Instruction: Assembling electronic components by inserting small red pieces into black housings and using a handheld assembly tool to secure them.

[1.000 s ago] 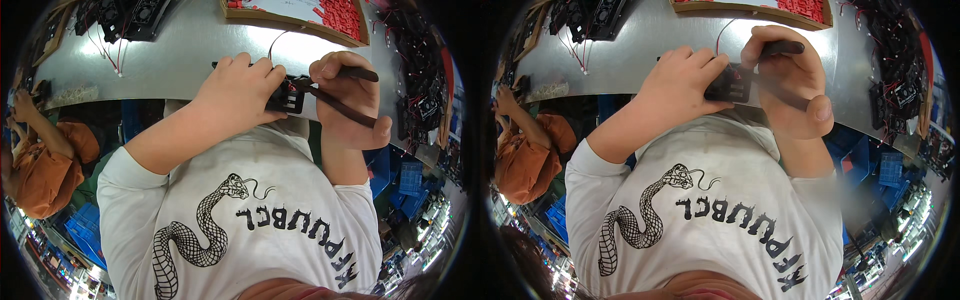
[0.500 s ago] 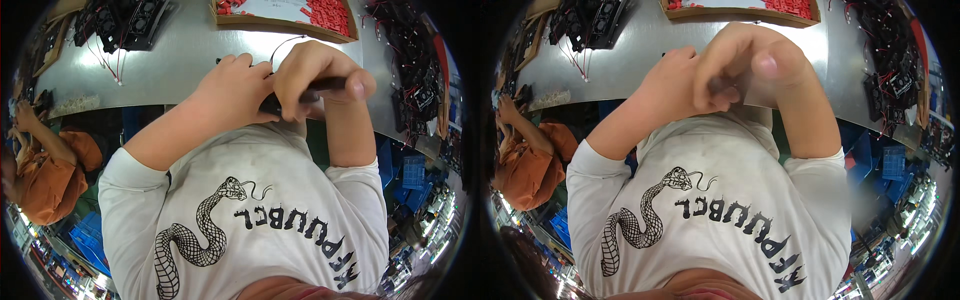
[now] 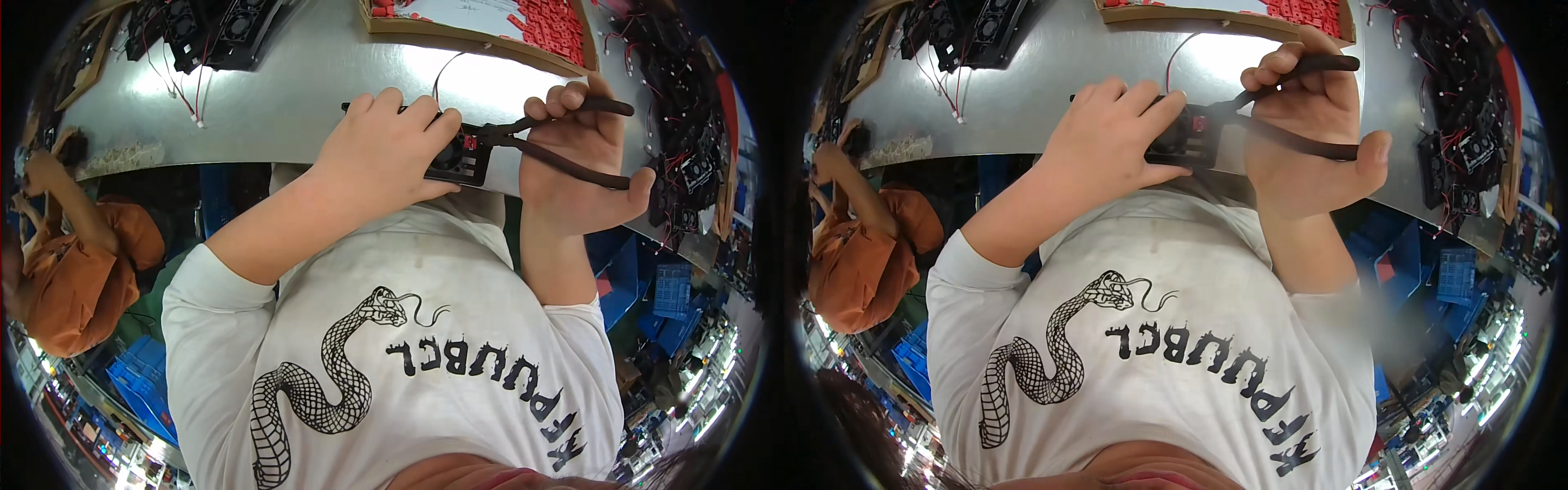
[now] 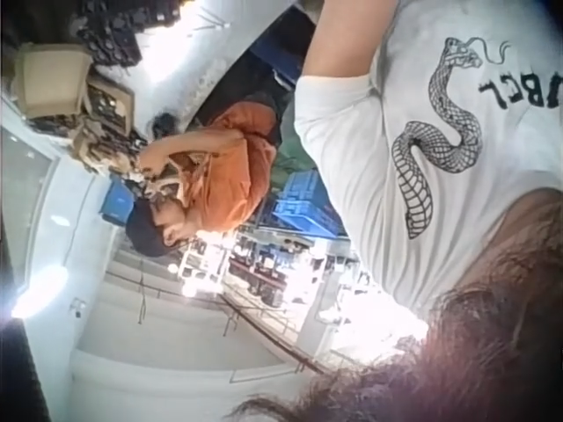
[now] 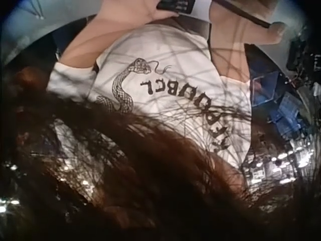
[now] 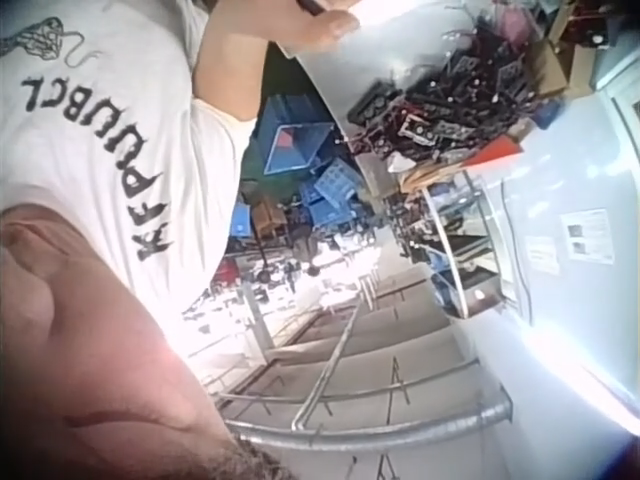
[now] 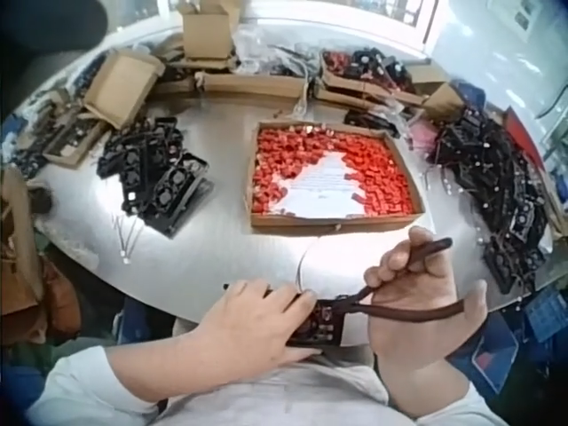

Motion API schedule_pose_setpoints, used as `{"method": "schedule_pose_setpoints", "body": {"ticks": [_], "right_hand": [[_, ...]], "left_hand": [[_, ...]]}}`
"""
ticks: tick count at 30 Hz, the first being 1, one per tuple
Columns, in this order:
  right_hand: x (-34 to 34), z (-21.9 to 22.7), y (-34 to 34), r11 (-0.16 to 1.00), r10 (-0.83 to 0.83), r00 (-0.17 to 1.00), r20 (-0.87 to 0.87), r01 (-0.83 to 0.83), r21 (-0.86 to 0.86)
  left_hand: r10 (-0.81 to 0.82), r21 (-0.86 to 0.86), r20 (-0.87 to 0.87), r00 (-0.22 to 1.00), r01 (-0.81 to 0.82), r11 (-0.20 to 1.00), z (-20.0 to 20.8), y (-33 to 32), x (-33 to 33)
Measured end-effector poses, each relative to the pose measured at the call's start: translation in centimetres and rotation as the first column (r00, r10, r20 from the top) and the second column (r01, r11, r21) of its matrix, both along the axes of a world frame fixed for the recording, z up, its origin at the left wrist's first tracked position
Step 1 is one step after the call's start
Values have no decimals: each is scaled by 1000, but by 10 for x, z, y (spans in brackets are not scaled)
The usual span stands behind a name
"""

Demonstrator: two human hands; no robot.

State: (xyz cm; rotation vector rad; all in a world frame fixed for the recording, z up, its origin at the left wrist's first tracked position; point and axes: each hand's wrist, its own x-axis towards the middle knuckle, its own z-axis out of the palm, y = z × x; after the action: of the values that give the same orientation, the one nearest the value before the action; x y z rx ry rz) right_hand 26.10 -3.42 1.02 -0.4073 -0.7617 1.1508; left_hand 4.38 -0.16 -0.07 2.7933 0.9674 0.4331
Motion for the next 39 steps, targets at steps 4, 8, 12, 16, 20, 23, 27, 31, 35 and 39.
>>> {"method": "schedule_pose_setpoints", "body": {"ticks": [4,8,12,16,20,23,27,31,35,39], "right_hand": [[8,-10,0,995,55,998,6,-55,80],[4,-15,-7,953,170,983,69,-182,244],[-5,-20,-20,922,-15,920,392,-138,361],[-12,-16,-36,958,-116,952,282,33,285],[-11,-17,-41,980,-77,962,262,25,196],[-10,-19,-34,980,-72,966,248,23,196],[-12,-14,-16,971,-182,955,232,136,199],[-17,-4,-5,958,-239,951,195,264,-111],[-8,-1,-1,972,-150,989,11,146,183],[43,-13,0,939,-299,603,739,47,342]], "left_hand": [[-1,32,11,1000,1,1000,0,0,2],[-20,-31,21,1000,21,999,1,0,1],[-13,-118,30,999,16,993,-1,2,0],[-5,-130,45,999,11,991,1,2,1],[-5,-117,51,999,11,993,0,2,2],[-4,-88,39,999,8,996,0,1,3],[-2,-20,41,999,2,1000,-1,-1,4],[11,34,52,999,-13,999,-6,-4,5],[13,-64,56,998,-10,998,9,5,-1],[150,85,-20,988,-148,985,48,53,-29]]}}
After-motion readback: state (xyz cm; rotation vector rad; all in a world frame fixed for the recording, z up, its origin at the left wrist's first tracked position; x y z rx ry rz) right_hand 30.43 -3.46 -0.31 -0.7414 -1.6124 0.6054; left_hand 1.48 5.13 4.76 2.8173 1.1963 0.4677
